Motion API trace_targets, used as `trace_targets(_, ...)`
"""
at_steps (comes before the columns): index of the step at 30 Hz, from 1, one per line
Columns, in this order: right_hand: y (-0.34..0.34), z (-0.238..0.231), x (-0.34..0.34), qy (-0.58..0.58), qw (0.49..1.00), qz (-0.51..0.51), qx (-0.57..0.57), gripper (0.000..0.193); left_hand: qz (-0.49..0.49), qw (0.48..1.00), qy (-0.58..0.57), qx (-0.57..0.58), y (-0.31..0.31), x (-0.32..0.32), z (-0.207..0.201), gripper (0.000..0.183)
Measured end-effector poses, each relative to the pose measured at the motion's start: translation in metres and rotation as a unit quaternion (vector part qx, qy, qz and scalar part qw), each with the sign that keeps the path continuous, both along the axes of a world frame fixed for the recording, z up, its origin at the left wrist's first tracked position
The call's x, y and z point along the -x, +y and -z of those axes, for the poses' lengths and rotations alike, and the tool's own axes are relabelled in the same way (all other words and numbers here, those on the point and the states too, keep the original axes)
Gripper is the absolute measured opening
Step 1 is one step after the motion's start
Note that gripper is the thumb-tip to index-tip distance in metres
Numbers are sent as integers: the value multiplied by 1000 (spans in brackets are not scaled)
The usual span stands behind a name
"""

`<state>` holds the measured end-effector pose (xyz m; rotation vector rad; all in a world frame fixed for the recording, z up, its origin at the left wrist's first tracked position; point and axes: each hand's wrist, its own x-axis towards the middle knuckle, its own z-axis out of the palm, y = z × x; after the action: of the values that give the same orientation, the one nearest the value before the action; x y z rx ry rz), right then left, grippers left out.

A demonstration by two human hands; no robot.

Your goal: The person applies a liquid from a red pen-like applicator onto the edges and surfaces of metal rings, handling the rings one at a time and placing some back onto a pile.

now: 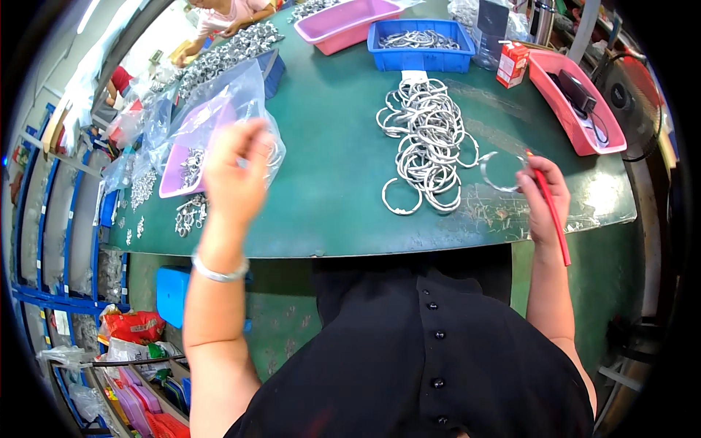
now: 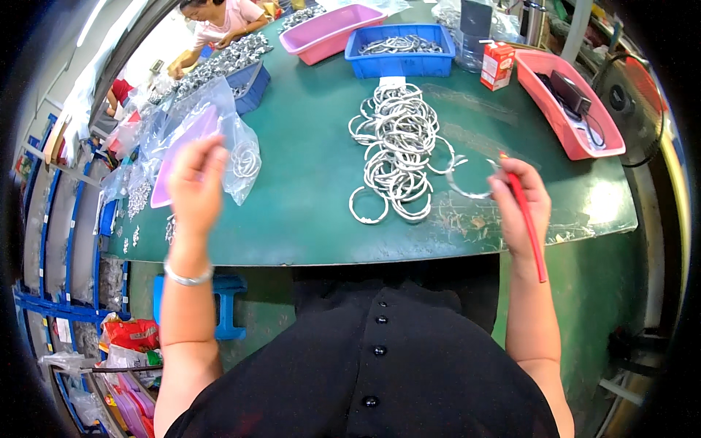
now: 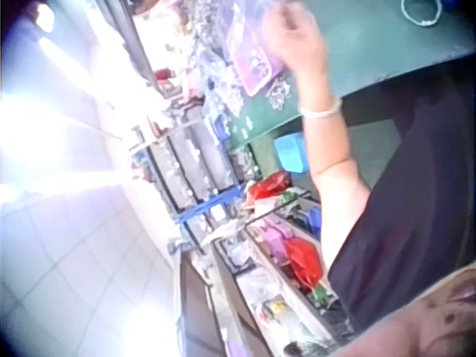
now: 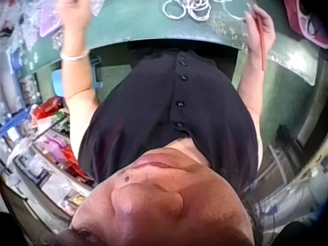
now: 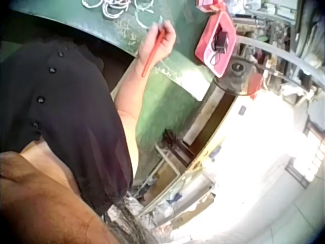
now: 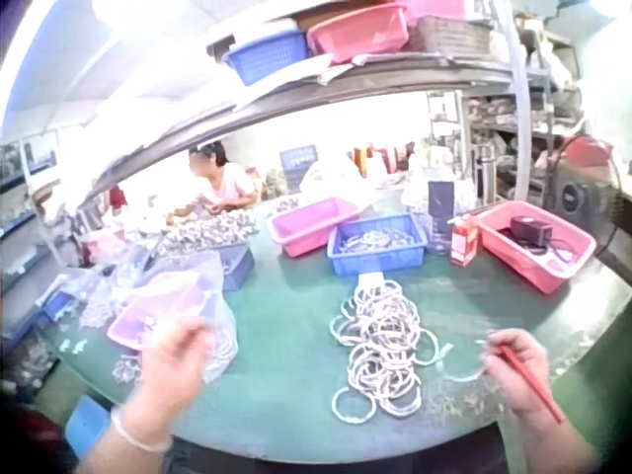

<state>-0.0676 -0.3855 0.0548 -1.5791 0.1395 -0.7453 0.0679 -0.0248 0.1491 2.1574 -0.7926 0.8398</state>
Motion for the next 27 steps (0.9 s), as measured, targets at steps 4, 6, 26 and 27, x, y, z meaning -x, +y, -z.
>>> trace_targets(4,-42,26,8,43,997,69,11,24,-113,989,-57,-74,48,-46,-66,14)
trace_targets(6,-55,40,10,79,993,83,21,22,-153,980,26,-127,74,-71,-78,17)
trace_targets(26,-31,34,10,66,877,253,404,37,-60,753,322,-571,40,-175,31,37)
trace_targets(27,-30,33,10,65,877,250,406,37,-52,758,352,-547,46,-173,37,37)
